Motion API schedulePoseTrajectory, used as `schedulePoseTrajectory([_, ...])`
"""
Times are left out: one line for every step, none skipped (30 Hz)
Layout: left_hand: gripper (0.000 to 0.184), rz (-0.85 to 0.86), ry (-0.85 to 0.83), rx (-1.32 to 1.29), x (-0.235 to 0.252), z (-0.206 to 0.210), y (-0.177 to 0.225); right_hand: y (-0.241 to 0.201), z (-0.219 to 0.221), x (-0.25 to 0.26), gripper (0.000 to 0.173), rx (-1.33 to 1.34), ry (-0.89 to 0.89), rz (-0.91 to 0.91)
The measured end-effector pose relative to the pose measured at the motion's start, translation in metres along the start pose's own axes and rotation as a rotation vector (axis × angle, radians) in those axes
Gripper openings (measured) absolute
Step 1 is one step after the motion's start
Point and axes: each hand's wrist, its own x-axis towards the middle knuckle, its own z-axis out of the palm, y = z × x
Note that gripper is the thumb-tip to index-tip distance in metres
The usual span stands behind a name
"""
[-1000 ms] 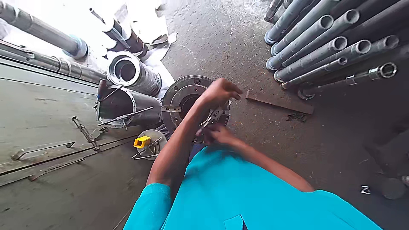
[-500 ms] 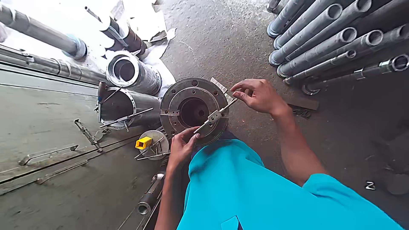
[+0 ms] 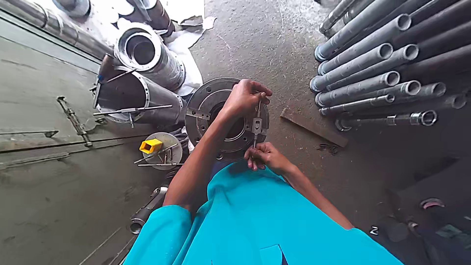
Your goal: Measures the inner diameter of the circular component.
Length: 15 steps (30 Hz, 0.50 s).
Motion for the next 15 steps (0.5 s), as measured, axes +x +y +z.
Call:
schedulePoseTrajectory([0.019, -0.016, -0.004, 0.032, -0.002, -0.003, 0.002, 0.000, 0.001, -0.001, 0.037, 0.013, 0.018, 0.023])
schedulePoseTrajectory([0.019, -0.025, 0.021, 0.042, -0.011, -0.007, 0.001, -0.006, -0.006, -0.005, 0.035, -0.041, 0.008, 0.070])
schedulePoseTrajectory([0.018, -0.030, 0.070, 0.032, -0.022, -0.014, -0.004, -0.016, -0.019, -0.010, 0.033, -0.127, -0.015, 0.116])
schedulePoseTrajectory([0.018, -0.033, 0.116, 0.007, -0.037, -0.020, -0.012, -0.025, -0.033, -0.014, 0.033, -0.220, -0.024, 0.140])
schedulePoseTrajectory([0.019, -0.018, 0.160, -0.015, -0.054, -0.025, -0.022, -0.034, -0.047, -0.017, 0.033, -0.315, -0.017, 0.137])
schedulePoseTrajectory([0.019, 0.004, 0.207, -0.035, -0.074, -0.026, -0.033, -0.045, -0.062, -0.017, 0.031, -0.404, -0.005, 0.113])
schedulePoseTrajectory([0.018, 0.026, 0.255, -0.056, -0.096, -0.022, -0.043, -0.055, -0.074, -0.014, 0.030, -0.472, 0.015, 0.078])
schedulePoseTrajectory([0.018, 0.029, 0.306, -0.079, -0.122, -0.013, -0.050, -0.064, -0.084, -0.009, 0.029, -0.507, 0.036, 0.040])
schedulePoseTrajectory([0.017, 0.007, 0.334, -0.122, -0.148, 0.001, -0.052, -0.072, -0.092, -0.001, 0.028, -0.511, 0.050, 0.009])
schedulePoseTrajectory([0.017, -0.024, 0.359, -0.169, -0.168, 0.016, -0.054, -0.079, -0.097, 0.009, 0.027, -0.507, 0.059, -0.027])
schedulePoseTrajectory([0.017, -0.052, 0.389, -0.210, -0.178, 0.032, -0.056, -0.087, -0.099, 0.019, 0.027, -0.510, 0.064, -0.057])
schedulePoseTrajectory([0.016, -0.070, 0.428, -0.234, -0.183, 0.048, -0.057, -0.092, -0.102, 0.029, 0.027, -0.515, 0.061, -0.088])
schedulePoseTrajectory([0.014, -0.087, 0.462, -0.233, -0.186, 0.060, -0.056, -0.095, -0.103, 0.035, 0.028, -0.531, 0.059, -0.106])
schedulePoseTrajectory([0.012, -0.094, 0.495, -0.225, -0.186, 0.067, -0.055, -0.098, -0.103, 0.038, 0.029, -0.562, 0.059, -0.114])
schedulePoseTrajectory([0.012, -0.089, 0.536, -0.221, -0.184, 0.069, -0.055, -0.100, -0.103, 0.036, 0.030, -0.609, 0.062, -0.109])
